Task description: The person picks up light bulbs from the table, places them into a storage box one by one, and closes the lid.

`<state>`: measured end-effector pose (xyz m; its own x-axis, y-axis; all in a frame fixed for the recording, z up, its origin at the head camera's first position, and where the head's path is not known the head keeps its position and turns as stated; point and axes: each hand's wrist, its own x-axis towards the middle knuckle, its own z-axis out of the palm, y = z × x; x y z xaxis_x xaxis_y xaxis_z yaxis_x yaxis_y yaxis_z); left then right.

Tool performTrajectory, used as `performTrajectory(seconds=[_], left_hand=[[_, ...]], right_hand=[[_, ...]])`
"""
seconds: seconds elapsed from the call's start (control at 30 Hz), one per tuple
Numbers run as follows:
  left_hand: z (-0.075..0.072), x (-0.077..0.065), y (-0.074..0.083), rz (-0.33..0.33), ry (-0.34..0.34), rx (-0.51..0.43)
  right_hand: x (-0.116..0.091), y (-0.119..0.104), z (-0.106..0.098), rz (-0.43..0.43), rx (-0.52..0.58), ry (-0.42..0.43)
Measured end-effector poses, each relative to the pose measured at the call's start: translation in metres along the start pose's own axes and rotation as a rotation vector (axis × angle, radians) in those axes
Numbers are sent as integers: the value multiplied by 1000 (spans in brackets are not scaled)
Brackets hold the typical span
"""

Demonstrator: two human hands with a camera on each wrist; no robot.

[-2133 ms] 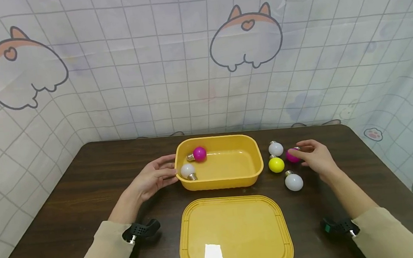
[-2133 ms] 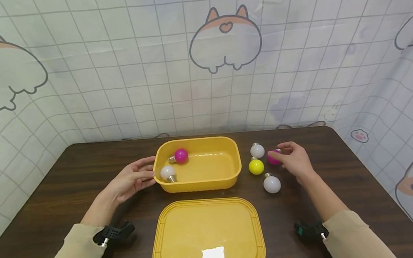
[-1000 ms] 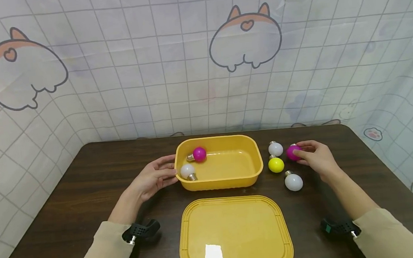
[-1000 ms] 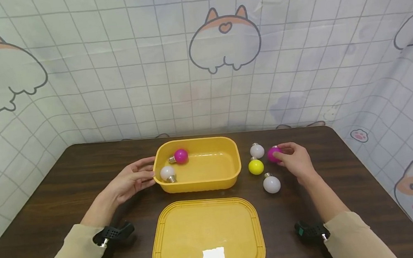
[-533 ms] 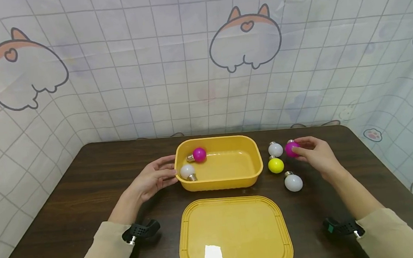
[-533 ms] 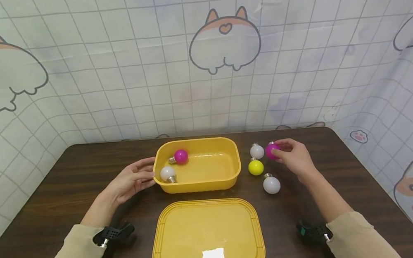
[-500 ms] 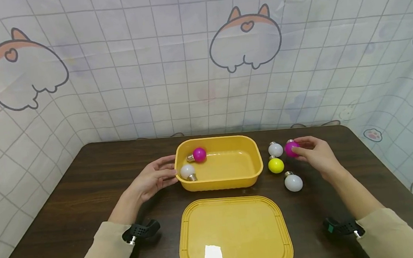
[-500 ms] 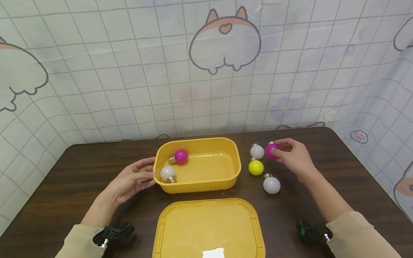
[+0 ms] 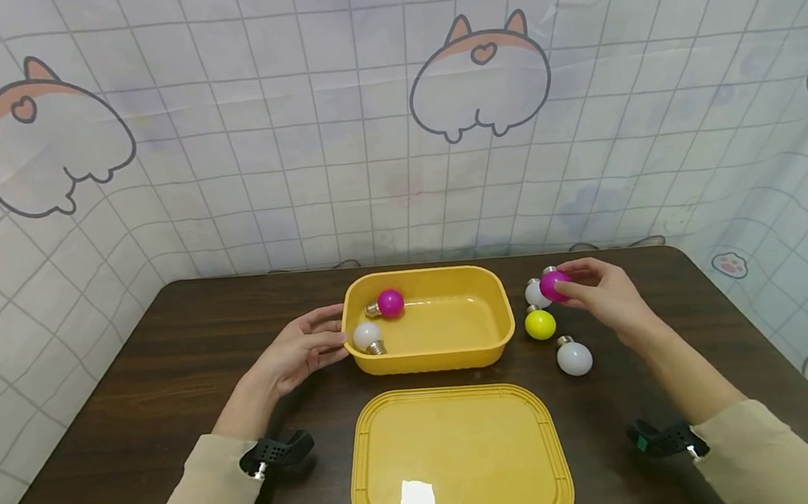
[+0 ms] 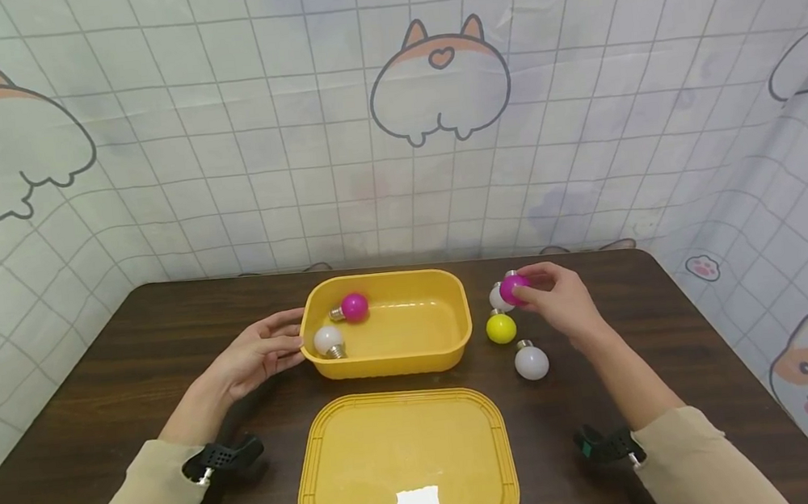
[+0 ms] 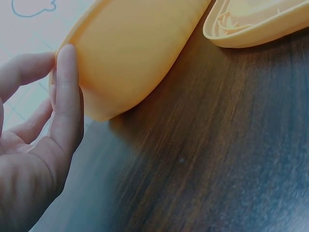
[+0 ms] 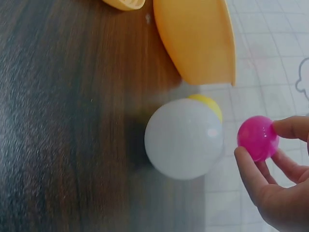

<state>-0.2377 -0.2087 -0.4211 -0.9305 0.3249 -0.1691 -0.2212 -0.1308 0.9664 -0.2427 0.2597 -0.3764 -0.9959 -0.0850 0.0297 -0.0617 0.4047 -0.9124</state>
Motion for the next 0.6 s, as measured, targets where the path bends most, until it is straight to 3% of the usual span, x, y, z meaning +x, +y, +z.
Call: performTrajectory(seconds=[0.6], left_hand=[[-2,-1,1,-1,-10,-3]], right_hand=[[0,-23,16,-39,-39,-65]])
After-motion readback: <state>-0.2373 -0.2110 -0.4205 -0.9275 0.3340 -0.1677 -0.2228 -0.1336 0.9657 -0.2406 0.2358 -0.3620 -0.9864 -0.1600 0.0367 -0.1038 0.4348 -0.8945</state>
